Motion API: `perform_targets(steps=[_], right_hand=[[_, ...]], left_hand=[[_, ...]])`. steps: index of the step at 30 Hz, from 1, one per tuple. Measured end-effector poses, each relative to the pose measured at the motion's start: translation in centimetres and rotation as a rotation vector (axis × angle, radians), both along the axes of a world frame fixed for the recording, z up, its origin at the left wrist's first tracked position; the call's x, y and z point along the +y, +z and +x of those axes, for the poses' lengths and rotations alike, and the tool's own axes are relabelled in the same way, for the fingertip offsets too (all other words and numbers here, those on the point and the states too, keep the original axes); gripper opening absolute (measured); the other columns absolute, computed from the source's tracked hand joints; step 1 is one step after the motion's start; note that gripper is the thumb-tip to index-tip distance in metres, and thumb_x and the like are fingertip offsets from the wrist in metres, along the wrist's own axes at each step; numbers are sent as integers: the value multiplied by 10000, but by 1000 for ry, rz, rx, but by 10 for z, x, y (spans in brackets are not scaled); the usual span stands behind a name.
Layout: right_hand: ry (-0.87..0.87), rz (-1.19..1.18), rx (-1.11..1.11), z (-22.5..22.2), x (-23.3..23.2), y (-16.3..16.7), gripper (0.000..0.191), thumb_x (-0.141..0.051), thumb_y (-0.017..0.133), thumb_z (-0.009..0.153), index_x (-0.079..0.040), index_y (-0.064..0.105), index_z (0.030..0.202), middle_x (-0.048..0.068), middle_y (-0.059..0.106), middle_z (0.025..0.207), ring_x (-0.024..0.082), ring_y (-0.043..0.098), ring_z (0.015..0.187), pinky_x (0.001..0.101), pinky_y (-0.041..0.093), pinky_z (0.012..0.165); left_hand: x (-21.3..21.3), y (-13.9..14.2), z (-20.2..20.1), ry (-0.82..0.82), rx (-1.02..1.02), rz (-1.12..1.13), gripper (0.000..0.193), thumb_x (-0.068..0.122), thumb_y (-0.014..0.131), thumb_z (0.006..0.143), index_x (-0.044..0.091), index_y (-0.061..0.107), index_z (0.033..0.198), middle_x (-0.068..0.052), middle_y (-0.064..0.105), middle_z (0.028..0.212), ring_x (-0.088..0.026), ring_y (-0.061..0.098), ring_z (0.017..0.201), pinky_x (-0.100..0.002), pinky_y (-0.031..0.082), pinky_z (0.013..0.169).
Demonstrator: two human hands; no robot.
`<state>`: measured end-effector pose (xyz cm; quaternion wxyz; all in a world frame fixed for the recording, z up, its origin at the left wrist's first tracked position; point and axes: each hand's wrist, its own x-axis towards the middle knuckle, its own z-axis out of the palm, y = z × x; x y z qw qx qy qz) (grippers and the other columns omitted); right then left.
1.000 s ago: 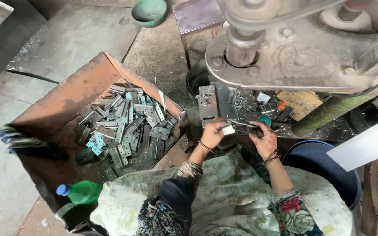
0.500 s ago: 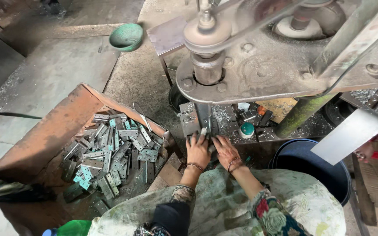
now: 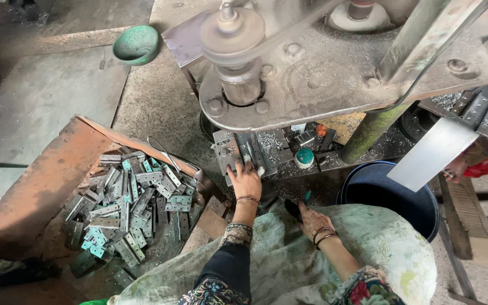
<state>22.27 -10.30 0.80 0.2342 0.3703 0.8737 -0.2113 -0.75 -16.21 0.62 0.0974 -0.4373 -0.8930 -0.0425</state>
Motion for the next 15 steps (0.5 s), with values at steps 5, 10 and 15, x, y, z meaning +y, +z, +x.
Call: perform_targets(steps=[5, 10, 15], right_hand=[[-35, 34, 50, 6, -2, -28, 740, -234, 600, 958, -161, 226, 1592, 186, 686, 1238, 361, 682, 1146, 453, 555, 981], [13, 28, 76, -7, 10, -14, 708, -199, 625, 921, -136, 285, 1539, 191, 708, 1172, 361, 675, 1126, 465, 533, 982], [55, 50, 42, -12, 12, -7, 615, -224, 621, 944, -99, 364, 1489, 197, 720, 1169, 363, 686, 1116, 475, 569, 942]], left_hand=[[-7, -6, 2, -30, 60, 160, 325, 197, 561, 901, 36, 780, 1079, -49, 637, 1333, -350, 430, 1348, -663, 270, 1146], [-5, -8, -4, -22, 15, 144, 304, 185, 564, 888, 45, 787, 1040, -41, 635, 1327, -361, 430, 1342, -681, 265, 1135], [-2, -7, -10, -20, 4, 98, 286, 194, 574, 923, 50, 783, 1054, -33, 627, 1366, -355, 432, 1366, -664, 271, 1166]])
